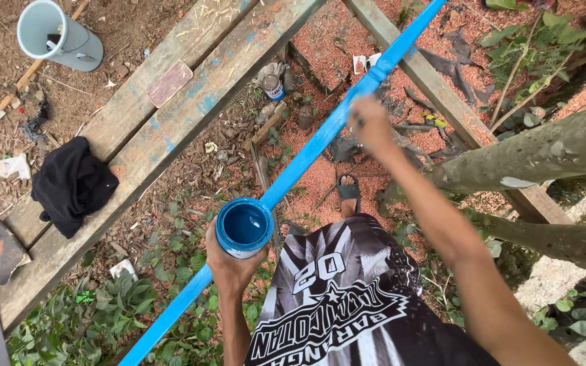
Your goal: Painting a blue PVC pipe using a paintbrush and blue paint in an outdoor workshop area
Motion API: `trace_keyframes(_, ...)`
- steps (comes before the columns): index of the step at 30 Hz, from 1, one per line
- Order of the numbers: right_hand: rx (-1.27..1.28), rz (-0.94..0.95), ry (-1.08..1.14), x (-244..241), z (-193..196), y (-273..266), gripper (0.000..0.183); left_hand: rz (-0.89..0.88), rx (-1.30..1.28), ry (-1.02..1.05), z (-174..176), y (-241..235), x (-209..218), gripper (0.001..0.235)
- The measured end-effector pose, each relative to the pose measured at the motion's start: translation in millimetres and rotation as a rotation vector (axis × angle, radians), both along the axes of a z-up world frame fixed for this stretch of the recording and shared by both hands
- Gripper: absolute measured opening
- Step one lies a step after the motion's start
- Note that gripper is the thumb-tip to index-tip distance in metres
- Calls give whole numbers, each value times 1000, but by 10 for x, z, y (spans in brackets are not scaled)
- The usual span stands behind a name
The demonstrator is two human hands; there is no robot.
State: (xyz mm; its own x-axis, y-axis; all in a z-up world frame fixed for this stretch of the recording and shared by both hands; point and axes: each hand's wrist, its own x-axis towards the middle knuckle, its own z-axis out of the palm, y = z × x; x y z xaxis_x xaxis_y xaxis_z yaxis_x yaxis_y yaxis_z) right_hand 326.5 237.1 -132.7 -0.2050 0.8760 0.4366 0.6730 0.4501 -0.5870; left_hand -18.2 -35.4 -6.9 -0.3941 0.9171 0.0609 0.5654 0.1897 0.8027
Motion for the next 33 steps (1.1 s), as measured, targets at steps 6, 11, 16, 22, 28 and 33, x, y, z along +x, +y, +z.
trace_keyframes(6,-573,509,438,-795,451,-1034,14,-136,93,36,125,249,84,111)
trace_keyframes(11,-498,222,286,-102,666,-553,13,-227,158,101,167,372,66,107)
trace_keyframes(16,-149,12,377,423,1079,-494,19,-289,258,170,52,419,50,110)
trace_keyframes(22,-482,467,642,-223,2224,-1227,8,-374,329,415,182,526,186,104)
trace_keyframes(28,-460,727,425,-605,2319,-1334,9,-439,400,515,327,598,272,90)
trace_keyframes(33,-517,744,336,-602,2457,-1294,7,-443,405,541,325,591,274,88)
